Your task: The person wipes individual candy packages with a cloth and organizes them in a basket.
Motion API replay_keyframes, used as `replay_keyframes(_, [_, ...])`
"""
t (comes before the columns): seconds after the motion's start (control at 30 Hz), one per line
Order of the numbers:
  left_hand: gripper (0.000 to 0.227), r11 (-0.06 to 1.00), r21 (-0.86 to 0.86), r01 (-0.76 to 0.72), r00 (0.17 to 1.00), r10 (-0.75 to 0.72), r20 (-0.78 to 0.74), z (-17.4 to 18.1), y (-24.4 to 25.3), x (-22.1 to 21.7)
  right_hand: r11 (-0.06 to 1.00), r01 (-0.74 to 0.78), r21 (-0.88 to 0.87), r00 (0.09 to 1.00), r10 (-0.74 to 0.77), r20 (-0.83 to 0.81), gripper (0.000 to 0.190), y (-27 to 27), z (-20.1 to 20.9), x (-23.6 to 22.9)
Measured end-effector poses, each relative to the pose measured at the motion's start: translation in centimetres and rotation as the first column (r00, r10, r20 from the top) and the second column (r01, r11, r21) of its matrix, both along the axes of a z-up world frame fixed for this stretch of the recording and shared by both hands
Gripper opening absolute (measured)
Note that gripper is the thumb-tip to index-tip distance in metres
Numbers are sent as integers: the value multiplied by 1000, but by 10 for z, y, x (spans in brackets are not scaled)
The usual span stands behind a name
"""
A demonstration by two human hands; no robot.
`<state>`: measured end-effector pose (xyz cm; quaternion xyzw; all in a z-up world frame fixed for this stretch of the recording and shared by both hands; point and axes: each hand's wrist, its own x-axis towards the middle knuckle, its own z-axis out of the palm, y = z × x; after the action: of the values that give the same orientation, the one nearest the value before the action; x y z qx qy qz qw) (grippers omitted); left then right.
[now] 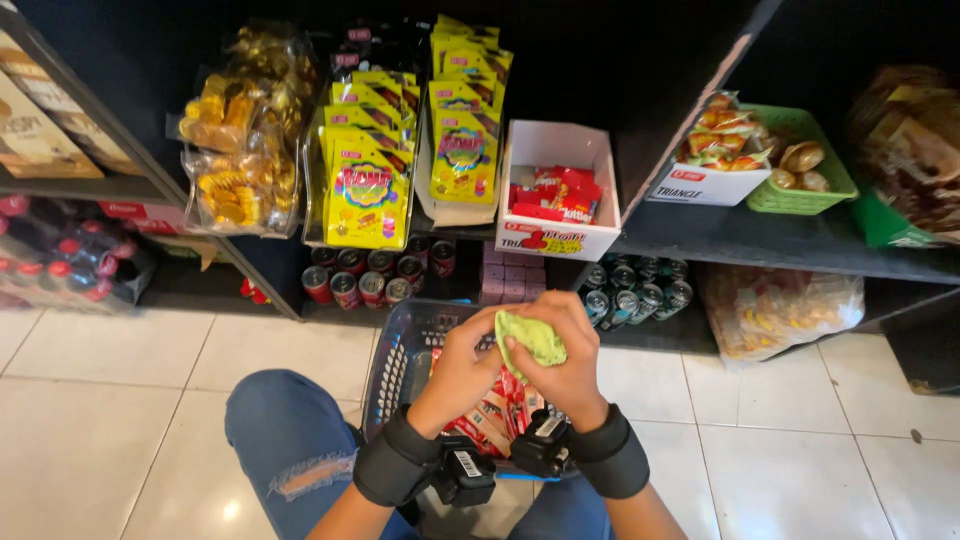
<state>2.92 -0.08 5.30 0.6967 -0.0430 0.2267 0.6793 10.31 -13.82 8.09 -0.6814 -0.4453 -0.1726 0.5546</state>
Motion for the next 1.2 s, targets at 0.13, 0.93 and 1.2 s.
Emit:
replay_keyframes(0.13, [34, 996, -93, 7, 1000, -10, -29, 15, -2, 15, 998, 31, 52, 999, -32, 32, 34, 5, 21, 16])
replay_keyframes(0.93, [44, 710, 612, -349, 933, 199, 301, 15, 63, 236, 915, 237, -326, 969, -249, 6, 35, 42, 61, 208])
replay_keyframes(1.2, [61, 680, 728, -85, 981, 185, -59, -1, 74, 247, 836, 264, -481, 954, -299, 5, 35, 52, 46, 211])
